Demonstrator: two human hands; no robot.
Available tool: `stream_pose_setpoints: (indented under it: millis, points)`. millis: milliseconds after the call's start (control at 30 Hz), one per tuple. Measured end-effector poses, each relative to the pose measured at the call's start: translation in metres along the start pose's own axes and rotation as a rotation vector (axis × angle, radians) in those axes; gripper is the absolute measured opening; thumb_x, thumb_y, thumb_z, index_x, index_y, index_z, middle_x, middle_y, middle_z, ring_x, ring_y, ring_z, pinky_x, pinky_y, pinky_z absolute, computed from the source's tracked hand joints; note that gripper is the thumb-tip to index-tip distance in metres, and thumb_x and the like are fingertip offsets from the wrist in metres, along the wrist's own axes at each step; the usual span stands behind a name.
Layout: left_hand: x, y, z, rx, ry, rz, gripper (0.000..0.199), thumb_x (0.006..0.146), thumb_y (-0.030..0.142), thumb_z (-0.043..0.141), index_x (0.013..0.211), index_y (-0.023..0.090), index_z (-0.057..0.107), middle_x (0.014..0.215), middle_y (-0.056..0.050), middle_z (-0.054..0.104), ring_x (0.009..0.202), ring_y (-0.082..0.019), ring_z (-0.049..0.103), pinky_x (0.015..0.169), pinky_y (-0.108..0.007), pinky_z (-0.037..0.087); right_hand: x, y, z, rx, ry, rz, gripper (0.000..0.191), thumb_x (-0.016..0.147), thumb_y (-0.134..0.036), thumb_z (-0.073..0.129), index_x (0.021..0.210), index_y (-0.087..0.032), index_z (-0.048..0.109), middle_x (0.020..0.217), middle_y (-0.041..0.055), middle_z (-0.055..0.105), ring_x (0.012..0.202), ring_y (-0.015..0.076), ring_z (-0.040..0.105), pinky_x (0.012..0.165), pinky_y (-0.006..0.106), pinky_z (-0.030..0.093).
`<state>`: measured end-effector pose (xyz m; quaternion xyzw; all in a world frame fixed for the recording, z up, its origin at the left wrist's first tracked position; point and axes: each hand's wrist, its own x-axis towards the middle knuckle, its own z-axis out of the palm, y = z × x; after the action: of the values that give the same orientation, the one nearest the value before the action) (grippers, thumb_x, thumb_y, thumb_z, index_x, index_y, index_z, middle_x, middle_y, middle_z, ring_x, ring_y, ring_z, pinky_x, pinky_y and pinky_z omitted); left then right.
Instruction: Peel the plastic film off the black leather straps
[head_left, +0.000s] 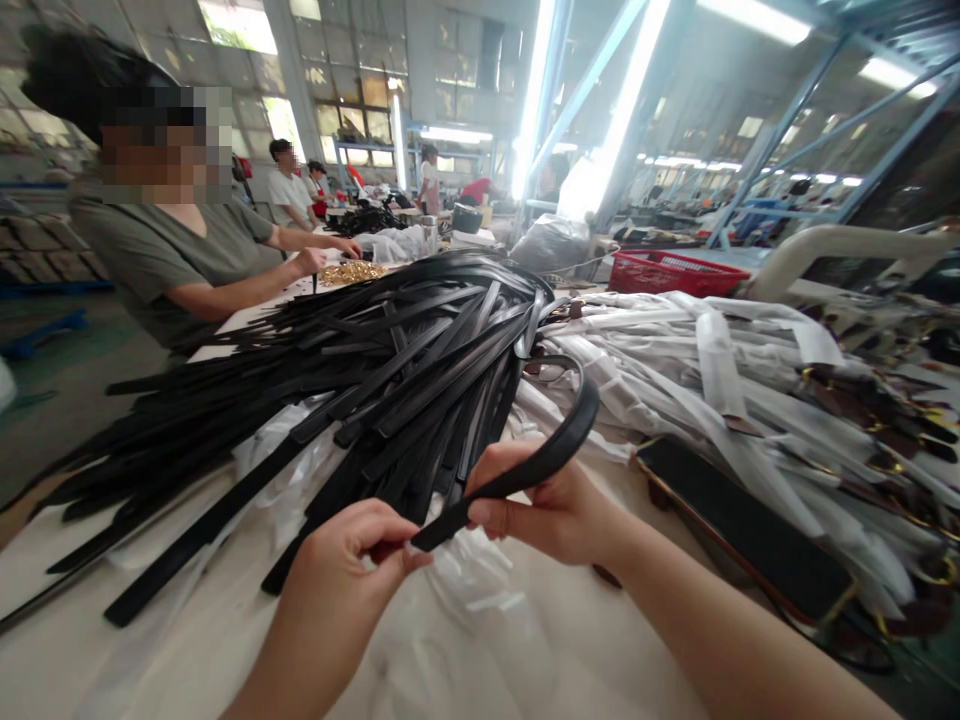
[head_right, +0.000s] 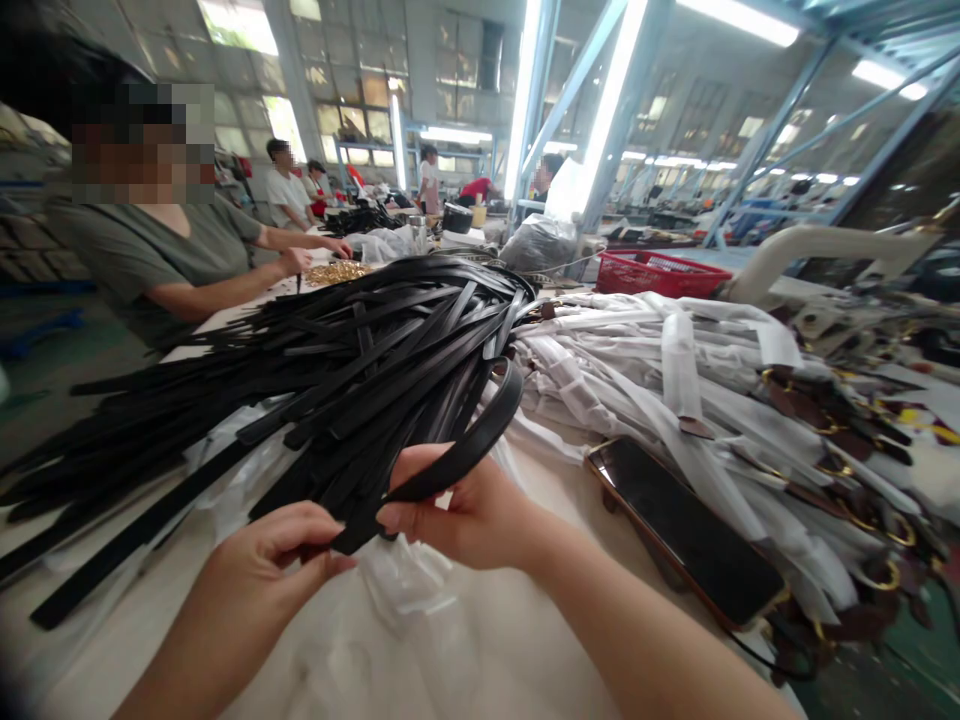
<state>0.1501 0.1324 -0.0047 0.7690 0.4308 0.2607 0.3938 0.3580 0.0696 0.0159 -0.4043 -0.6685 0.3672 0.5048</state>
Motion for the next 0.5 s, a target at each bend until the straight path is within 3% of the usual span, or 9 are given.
stream_pose_setpoints:
  millis: [267, 500]
  points:
    - [-0.0009, 0.0065, -0.0039, -0.165, -0.152, -0.081, 0.018, 0.072, 0.035, 0.069, 0.062, 0.02, 0.072, 0.069, -0.003, 0.061, 0.068, -0.019, 0.056, 0.062, -0.026, 0.04, 0.0016, 0.0054, -0.0079, -0.017, 0.039, 0.003, 0.017, 0.086, -0.03, 0.064, 0.082, -0.013, 0.064, 0.068, 0.0028, 0.06, 0.055, 0.0096, 0.054, 0.049, 0.02, 0.044]
    - [-0.0024, 0.0044, -0.0029, -0.214, -0.205, -0.042, 0.024, 0.081, 0.035, 0.062, 0.064, 0.019, 0.071, 0.073, -0.004, 0.061, 0.07, -0.018, 0.055, 0.063, -0.025, 0.039, 0.0017, 0.007, -0.0001, 0.069, -0.009, 0.177, 0.031, 0.083, -0.043, 0.067, 0.077, -0.013, 0.059, 0.065, 0.0013, 0.058, 0.052, 0.0084, 0.053, 0.047, 0.019, 0.045]
